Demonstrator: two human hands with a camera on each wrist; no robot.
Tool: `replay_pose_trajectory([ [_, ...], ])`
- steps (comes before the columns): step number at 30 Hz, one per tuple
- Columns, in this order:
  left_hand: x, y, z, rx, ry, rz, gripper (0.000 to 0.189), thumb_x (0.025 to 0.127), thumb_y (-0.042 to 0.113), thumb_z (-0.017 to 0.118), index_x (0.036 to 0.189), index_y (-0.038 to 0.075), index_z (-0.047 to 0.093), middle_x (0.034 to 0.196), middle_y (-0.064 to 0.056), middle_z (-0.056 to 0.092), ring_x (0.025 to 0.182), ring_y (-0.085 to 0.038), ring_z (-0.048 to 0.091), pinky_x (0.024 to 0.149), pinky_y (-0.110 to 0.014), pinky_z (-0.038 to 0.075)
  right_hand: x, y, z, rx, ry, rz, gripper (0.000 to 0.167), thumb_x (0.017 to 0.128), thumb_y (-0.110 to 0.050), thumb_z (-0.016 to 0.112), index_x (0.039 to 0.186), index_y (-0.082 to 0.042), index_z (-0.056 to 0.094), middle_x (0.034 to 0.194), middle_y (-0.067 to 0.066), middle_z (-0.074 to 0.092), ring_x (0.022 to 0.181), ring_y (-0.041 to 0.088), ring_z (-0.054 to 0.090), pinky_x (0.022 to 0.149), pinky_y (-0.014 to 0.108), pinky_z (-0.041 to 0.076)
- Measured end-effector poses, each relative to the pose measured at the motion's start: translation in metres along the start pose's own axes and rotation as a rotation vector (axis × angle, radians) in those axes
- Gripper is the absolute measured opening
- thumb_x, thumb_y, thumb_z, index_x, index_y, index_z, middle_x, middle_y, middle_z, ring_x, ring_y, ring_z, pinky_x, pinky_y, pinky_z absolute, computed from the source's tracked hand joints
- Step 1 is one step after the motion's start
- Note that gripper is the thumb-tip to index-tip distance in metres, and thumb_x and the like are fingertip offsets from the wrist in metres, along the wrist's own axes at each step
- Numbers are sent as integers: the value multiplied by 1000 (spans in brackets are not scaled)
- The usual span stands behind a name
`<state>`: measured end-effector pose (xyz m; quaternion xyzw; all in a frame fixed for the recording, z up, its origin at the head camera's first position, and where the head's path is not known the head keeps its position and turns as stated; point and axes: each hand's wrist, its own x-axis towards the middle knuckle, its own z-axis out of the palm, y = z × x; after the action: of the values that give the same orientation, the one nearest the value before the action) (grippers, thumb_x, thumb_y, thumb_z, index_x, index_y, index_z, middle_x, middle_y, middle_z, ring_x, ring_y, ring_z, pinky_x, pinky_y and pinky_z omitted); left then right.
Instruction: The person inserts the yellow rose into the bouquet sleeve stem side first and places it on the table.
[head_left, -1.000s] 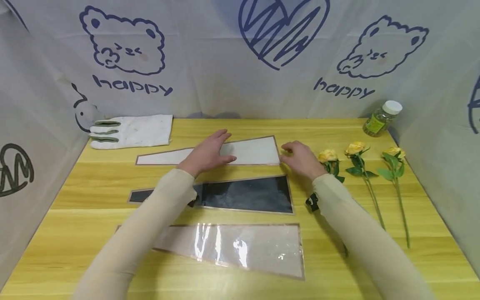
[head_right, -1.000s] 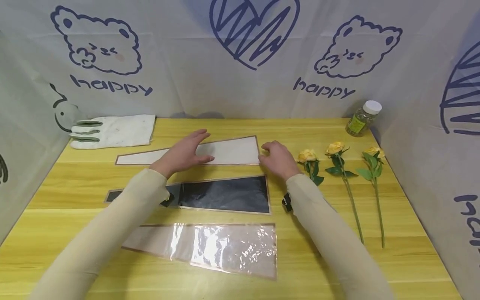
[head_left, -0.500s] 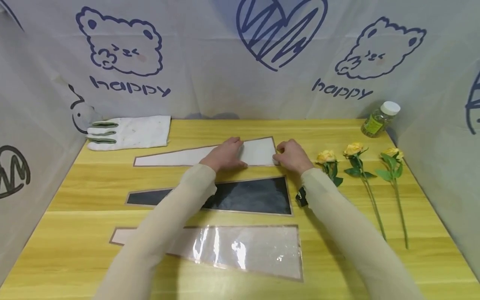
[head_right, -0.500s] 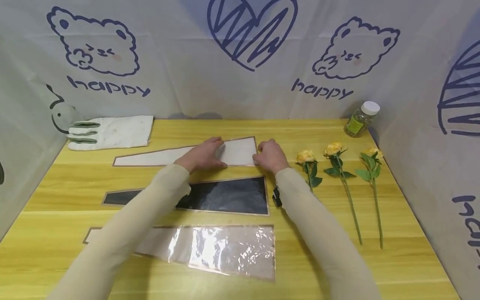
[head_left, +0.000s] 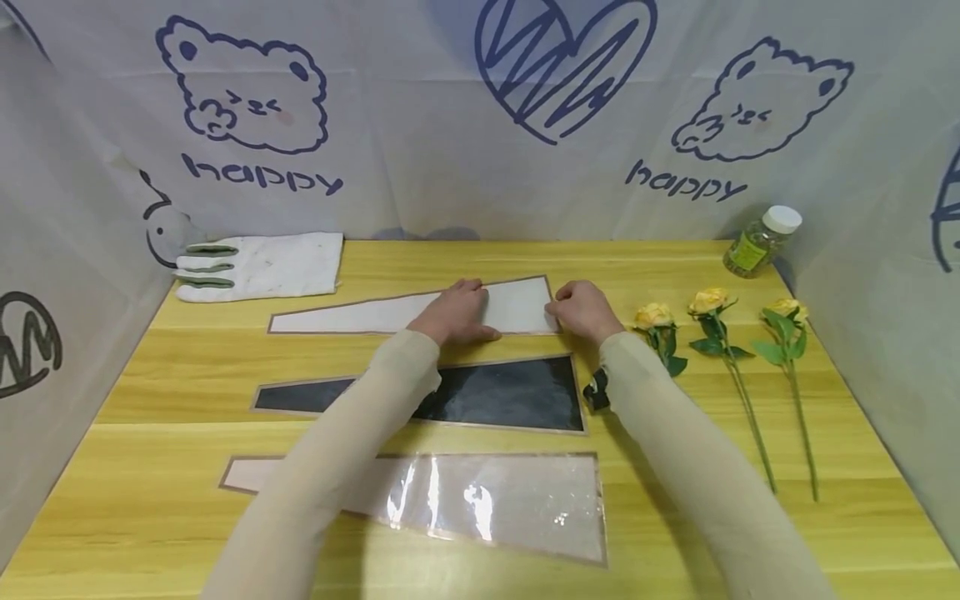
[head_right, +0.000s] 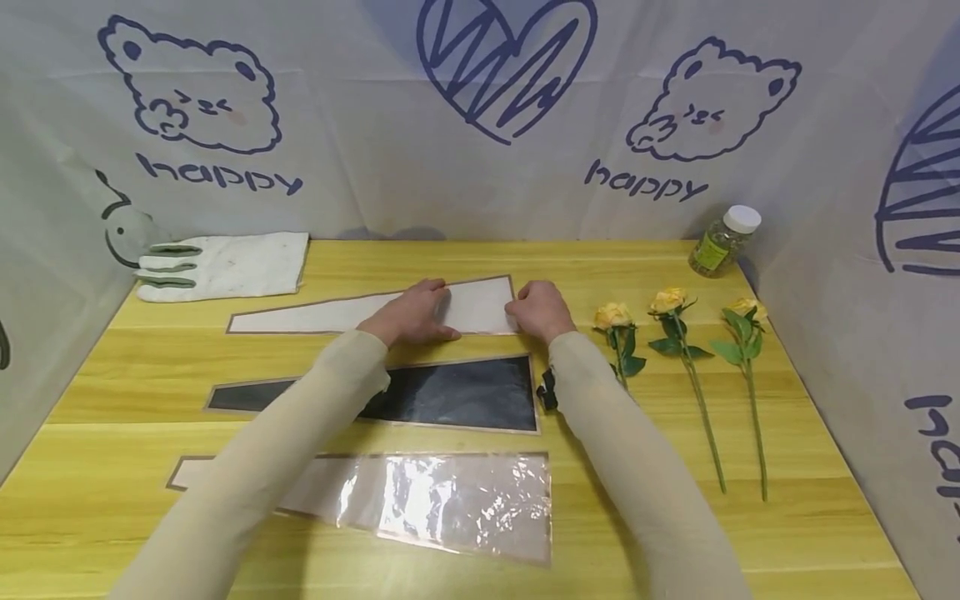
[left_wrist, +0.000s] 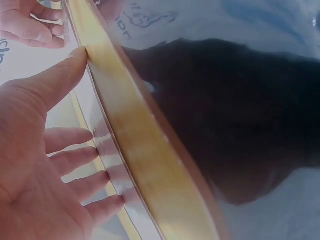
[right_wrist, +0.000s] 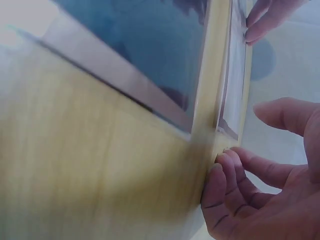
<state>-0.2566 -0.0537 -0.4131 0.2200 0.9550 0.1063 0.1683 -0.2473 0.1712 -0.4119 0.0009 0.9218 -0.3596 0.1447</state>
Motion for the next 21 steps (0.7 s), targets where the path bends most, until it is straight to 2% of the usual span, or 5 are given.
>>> replay_pose_trajectory([
  [3,-1,1,0,0,-10,-7,77,92,45,67,149,3,39,158,-15,25,145,-34,17,115,-44,20,0,-1,0,-1,7,25,44,98,-22,58,132,5,54,133,22,53,100,31,52,86,43,45],
  [9,-1,2,0,13,-19,-13,76,92,46,67,148,3,40,158,-14,24,145,-34,17,115,-44,20,-3,-4,0,21,6,65,37,98,-25,57,121,4,63,117,19,59,85,26,52,72,36,43],
  [12,0,2,0,17,-24,-12,75,92,46,66,148,3,41,158,-14,24,145,-35,17,115,-44,19,-3,-3,0,44,-11,79,39,98,-26,56,122,4,63,119,19,59,86,26,52,74,37,44],
  [17,0,3,-1,26,-27,-14,75,92,47,66,148,3,41,158,-14,24,145,-35,18,115,-44,18,-3,-4,0,83,-44,77,43,97,-29,57,125,4,60,126,19,56,101,28,53,86,41,45],
  [21,0,3,-1,34,-25,-17,76,92,48,66,148,3,41,158,-14,26,145,-35,18,115,-44,18,-3,-5,0,145,-38,60,41,95,-26,59,121,6,61,114,17,58,92,26,52,77,35,44],
])
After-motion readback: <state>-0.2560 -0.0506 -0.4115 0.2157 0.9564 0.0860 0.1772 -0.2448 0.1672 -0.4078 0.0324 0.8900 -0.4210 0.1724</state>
